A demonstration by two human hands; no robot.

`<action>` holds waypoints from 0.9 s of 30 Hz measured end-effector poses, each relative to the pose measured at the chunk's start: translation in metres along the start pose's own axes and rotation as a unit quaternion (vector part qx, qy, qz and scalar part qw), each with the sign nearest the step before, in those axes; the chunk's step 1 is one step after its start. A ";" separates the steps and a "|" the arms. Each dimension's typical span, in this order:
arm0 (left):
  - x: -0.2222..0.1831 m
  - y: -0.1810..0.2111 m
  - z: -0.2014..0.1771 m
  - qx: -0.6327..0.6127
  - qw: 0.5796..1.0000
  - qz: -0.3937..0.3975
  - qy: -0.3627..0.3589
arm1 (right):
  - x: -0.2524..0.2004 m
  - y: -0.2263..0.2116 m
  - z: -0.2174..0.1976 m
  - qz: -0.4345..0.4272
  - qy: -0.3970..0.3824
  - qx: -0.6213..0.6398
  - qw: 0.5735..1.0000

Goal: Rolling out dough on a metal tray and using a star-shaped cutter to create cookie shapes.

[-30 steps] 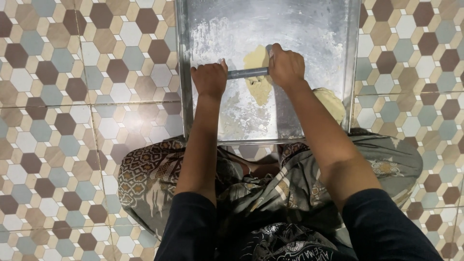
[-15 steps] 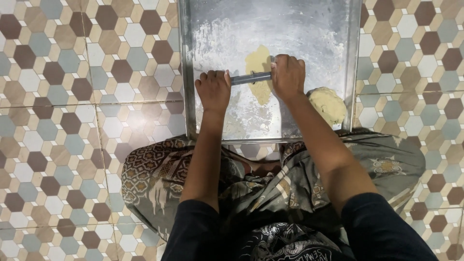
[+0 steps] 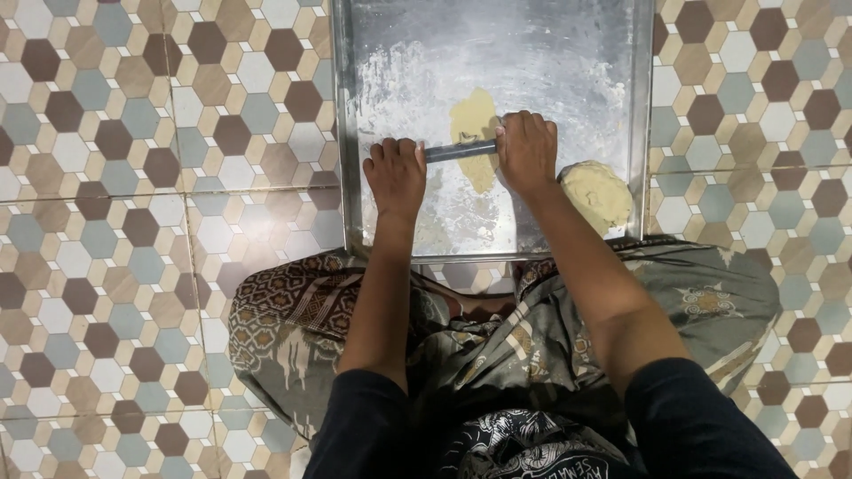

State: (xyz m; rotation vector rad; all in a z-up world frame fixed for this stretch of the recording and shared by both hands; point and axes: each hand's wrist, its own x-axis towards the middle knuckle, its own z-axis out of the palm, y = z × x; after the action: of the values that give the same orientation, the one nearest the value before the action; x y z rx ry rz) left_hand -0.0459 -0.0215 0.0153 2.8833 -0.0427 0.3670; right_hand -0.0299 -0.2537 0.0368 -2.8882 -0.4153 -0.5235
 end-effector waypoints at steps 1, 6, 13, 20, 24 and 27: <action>0.002 -0.001 0.001 0.000 1.000 0.000 0.000 | 0.002 -0.001 -0.001 0.000 0.000 0.000 1.000; 0.012 -0.003 0.007 0.023 0.999 -0.008 -0.021 | 0.008 0.009 0.021 0.031 -0.009 -0.042 0.999; 0.034 -0.013 0.018 0.040 0.999 0.025 -0.002 | 0.028 0.023 0.037 0.029 -0.047 -0.047 0.997; 0.050 -0.024 0.033 0.082 0.994 0.058 -0.037 | 0.037 0.028 0.039 0.029 -0.088 -0.038 0.995; 0.059 -0.028 0.044 0.106 0.989 0.061 -0.088 | 0.041 0.035 0.050 0.047 -0.139 -0.033 0.989; 0.058 -0.028 0.041 0.099 0.991 0.064 -0.068 | 0.041 0.029 0.041 0.051 -0.125 -0.025 0.991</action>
State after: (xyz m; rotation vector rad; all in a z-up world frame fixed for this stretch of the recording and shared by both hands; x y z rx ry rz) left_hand 0.0217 -0.0039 -0.0148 3.1081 -0.2285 0.2056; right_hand 0.0288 -0.2619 0.0106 -3.0133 -0.2904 -0.1569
